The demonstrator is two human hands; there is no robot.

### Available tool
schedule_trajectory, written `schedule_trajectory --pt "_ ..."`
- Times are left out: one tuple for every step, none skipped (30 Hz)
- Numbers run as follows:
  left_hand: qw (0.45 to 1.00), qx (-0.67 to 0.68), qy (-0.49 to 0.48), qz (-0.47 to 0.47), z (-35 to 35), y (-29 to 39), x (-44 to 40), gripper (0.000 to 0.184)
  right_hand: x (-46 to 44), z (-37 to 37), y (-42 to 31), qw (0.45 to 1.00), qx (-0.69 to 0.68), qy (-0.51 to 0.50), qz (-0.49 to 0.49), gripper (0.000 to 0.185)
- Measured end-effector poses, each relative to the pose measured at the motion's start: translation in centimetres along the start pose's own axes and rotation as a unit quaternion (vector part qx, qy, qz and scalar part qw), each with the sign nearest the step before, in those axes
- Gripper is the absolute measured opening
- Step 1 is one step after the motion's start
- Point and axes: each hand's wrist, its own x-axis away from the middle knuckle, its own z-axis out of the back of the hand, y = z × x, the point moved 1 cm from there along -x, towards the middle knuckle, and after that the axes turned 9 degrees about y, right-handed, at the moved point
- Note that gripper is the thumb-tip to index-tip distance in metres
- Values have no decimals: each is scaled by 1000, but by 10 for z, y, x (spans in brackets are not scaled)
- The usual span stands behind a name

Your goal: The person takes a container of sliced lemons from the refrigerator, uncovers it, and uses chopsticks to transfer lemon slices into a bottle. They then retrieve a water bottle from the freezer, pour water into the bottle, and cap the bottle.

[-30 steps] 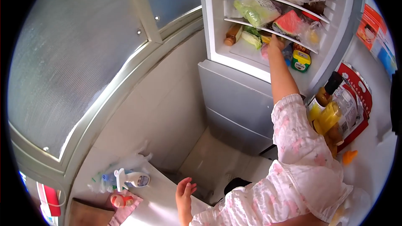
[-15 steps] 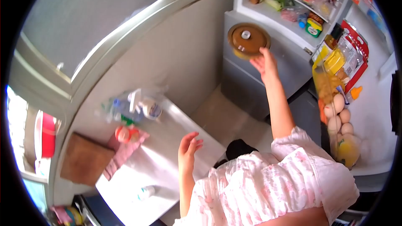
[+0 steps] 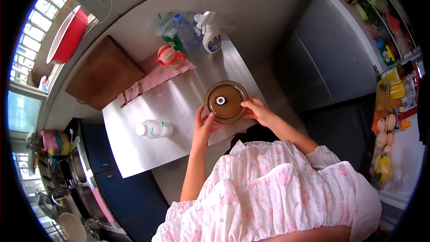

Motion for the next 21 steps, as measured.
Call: schedule_trajectory --pt "999 -4 38 -13 7 -6 -6 53 -8 -4 2 999 25 -24 -9 30" --pt "997 -8 75 -28 13 -11 -11 51 -14 -9 5 998 49 -47 -17 29" --pt "995 12 97 -22 14 -9 -10 49 -18 -14 6 997 58 -47 -21 28" --pt "995 12 97 -22 20 -11 -14 49 -21 -19 8 997 58 -48 -21 28" --pt "994 2 103 -42 27 -15 -21 49 -25 -23 8 996 70 -45 -19 27" --pt "992 -9 108 -61 30 -14 -24 48 -28 -24 9 996 82 -41 -19 25" --pt "991 -8 111 -70 32 -12 -27 48 -33 -21 11 996 80 -40 -19 25" --pt "992 -9 109 -68 34 -11 -30 48 -39 -18 12 989 142 -36 13 25" --pt "987 -61 122 -84 36 -8 -33 48 -42 -15 14 978 203 -30 44 25" --pt "980 -113 132 -101 36 -6 -35 48 -40 -11 17 979 199 -26 43 25" --pt "967 -181 146 -108 36 -4 -36 51 -36 -4 20 987 149 -4 58 27" --pt "967 -186 135 -110 36 -1 -36 51 -30 4 23 992 96 21 75 28" --pt "894 -320 183 -256 34 3 -37 54 -17 14 24 993 64 28 100 31" --pt "781 -427 218 -399 27 7 -39 56 4 31 25 994 29 48 92 32" --pt "786 -435 184 -398 20 16 -40 56 23 59 39 995 -36 55 73 34" --pt "791 -441 146 -399 14 23 -41 56 45 92 54 991 -85 90 53 35" --pt "753 -487 133 -422 11 23 -47 54 74 129 71 977 -145 151 33 35" --pt "712 -529 122 -446 10 21 -53 53 106 173 95 947 -237 210 51 36" --pt "727 -518 99 -439 9 22 -58 52 143 216 121 890 -306 329 69 42" --pt "742 -511 82 -426 9 25 -60 52 190 240 126 817 -361 436 111 50" --pt "735 -536 79 -409 7 30 -60 51 240 256 127 753 -410 470 212 62"
